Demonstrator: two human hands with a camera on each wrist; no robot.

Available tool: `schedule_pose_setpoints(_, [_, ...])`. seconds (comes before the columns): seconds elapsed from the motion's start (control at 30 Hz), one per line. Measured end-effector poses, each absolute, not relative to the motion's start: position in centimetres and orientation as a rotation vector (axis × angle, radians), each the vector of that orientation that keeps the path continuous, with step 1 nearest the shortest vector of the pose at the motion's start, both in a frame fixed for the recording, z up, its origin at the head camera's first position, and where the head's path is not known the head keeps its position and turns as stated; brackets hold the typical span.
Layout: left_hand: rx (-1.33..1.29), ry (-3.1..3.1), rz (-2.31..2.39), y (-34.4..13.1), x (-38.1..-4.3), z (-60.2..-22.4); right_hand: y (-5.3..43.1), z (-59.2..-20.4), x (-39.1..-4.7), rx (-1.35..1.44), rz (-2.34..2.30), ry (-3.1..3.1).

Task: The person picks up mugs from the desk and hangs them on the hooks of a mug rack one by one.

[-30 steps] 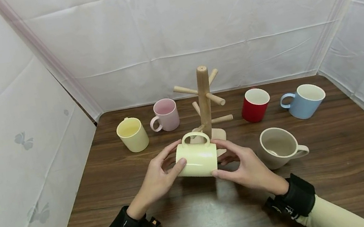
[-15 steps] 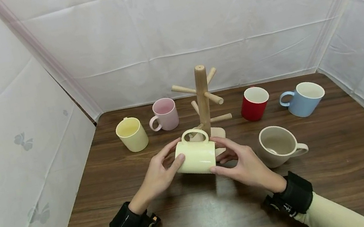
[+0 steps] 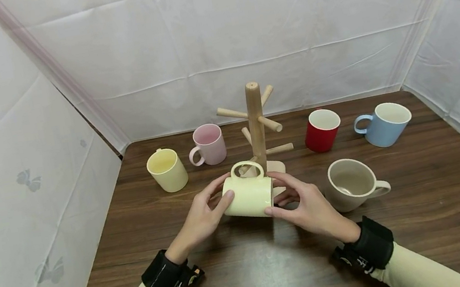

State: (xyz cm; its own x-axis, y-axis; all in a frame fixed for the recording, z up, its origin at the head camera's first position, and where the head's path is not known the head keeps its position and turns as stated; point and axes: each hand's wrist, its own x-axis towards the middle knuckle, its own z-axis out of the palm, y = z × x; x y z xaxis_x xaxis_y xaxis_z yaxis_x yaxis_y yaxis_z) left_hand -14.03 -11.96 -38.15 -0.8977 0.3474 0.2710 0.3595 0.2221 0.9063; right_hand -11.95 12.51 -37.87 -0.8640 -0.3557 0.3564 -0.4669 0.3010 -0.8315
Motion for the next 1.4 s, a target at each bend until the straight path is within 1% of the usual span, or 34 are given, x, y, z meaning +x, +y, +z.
schedule_pose_setpoints(0.17, [-0.704,-2.461,-1.823,-11.9,-14.2,-38.2,12.5,-37.4,-11.8,0.750,1.625,-2.490])
schedule_pose_setpoints(0.67, [-0.684,-2.545,-1.786,-11.8,-14.7,-38.0,12.6,-37.7,-12.0,0.718,1.647,-2.484])
schedule_pose_setpoints(1.0, [-0.724,-2.537,-1.803,-11.6,-15.5,-38.2,12.5,-38.0,-12.2,0.665,1.616,-2.506])
schedule_pose_setpoints(1.4, [-0.762,-2.520,-1.807,-11.5,-16.3,-38.8,12.5,-38.4,-12.6,0.685,1.624,-2.493])
